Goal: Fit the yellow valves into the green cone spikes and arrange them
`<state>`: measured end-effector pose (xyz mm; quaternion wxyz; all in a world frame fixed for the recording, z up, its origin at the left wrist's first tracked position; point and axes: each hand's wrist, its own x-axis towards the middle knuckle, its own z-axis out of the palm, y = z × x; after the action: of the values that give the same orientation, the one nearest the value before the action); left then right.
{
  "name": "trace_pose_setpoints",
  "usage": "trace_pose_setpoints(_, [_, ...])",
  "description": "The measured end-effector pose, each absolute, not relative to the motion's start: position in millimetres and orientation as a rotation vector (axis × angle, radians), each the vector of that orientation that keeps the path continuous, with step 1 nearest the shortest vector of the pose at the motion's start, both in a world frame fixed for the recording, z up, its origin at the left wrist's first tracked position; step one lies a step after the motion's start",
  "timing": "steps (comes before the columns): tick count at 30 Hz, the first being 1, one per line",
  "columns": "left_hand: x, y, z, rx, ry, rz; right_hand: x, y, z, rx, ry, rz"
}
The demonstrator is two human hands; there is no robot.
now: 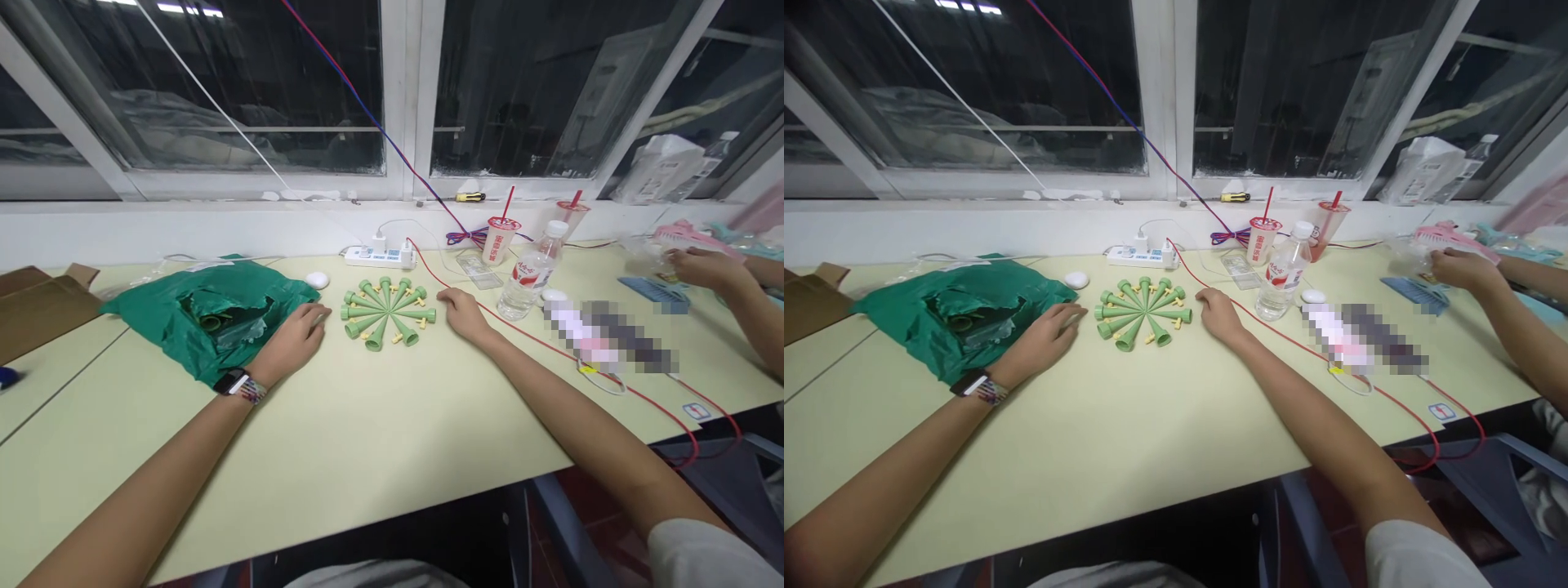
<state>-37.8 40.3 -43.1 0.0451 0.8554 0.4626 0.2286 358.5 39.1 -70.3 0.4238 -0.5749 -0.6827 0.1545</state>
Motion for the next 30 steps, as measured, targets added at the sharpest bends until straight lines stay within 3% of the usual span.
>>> trace_pose_setpoints(9, [-36.5,40.7,-46.7,2.649,1.414,0.675,357.0,30.4,-68.9,-1.53,-2.044,0.104])
trace_pose_setpoints(30, [-35.9,37.4,-42.4,2.634,1.416,0.66,350.7,24.8,-62.3,-1.606,-2.093,0.045])
